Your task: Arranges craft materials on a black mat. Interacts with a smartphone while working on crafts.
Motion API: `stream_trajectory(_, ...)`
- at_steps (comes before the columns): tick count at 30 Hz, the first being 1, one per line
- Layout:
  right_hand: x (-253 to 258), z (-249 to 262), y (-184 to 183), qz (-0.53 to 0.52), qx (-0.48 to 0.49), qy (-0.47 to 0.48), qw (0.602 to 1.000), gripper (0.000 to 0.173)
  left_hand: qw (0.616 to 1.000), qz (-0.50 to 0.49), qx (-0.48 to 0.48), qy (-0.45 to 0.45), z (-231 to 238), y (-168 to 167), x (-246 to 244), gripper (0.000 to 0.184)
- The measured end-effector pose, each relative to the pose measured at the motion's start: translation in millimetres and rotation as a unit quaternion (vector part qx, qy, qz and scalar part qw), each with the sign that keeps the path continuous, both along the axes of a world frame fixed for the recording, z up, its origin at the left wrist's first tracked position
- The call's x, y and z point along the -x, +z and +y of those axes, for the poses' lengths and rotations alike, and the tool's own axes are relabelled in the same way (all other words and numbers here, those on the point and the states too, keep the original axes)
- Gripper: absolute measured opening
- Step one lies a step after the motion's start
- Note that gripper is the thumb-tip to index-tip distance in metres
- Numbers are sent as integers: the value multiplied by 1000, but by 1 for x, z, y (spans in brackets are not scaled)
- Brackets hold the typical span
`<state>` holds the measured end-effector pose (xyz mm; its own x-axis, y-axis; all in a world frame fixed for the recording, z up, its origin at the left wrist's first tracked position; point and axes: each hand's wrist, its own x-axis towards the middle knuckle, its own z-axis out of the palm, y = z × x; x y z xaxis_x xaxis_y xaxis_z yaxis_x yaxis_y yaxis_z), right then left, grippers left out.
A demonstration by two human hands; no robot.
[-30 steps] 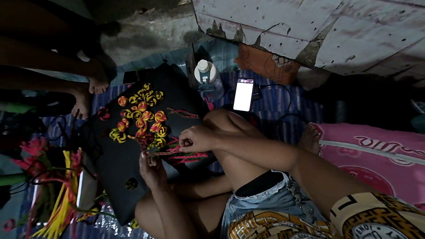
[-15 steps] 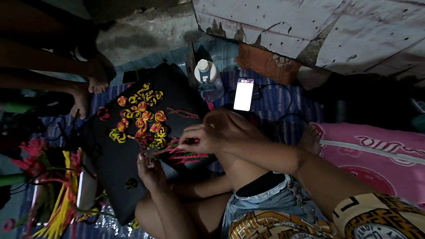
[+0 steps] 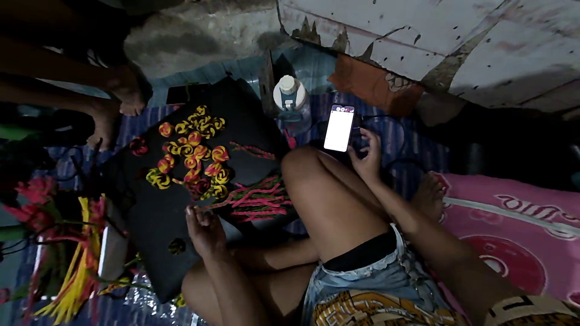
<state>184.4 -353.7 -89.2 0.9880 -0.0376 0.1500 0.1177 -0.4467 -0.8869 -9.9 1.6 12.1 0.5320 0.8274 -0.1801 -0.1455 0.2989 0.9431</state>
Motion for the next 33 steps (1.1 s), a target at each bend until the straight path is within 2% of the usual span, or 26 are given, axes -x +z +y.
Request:
stream_trajectory(4, -2, -4, -14, 29, -2, 0, 1000, 68, 1000, -4, -1, -10, 1, -2, 0, 37)
stream_trajectory(8, -6, -1, -21, 7, 15, 28, 999, 70, 1000, -14, -5, -21, 2, -3, -1, 38)
stream_trajectory(19, -8, 4, -23, 1, 41, 38, 998, 76, 1000, 4, -9, -20, 0, -3, -2, 38)
stream_trajectory(26, -7, 7, -25, -45, 50, 36, 997, 82, 1000, 7, -7, -17, -1, -2, -2, 37)
stream_trajectory(33, -7, 8, -23, -30, 48, 46, 997, 89, 1000, 7, -11, -19, 0, -3, -2, 36)
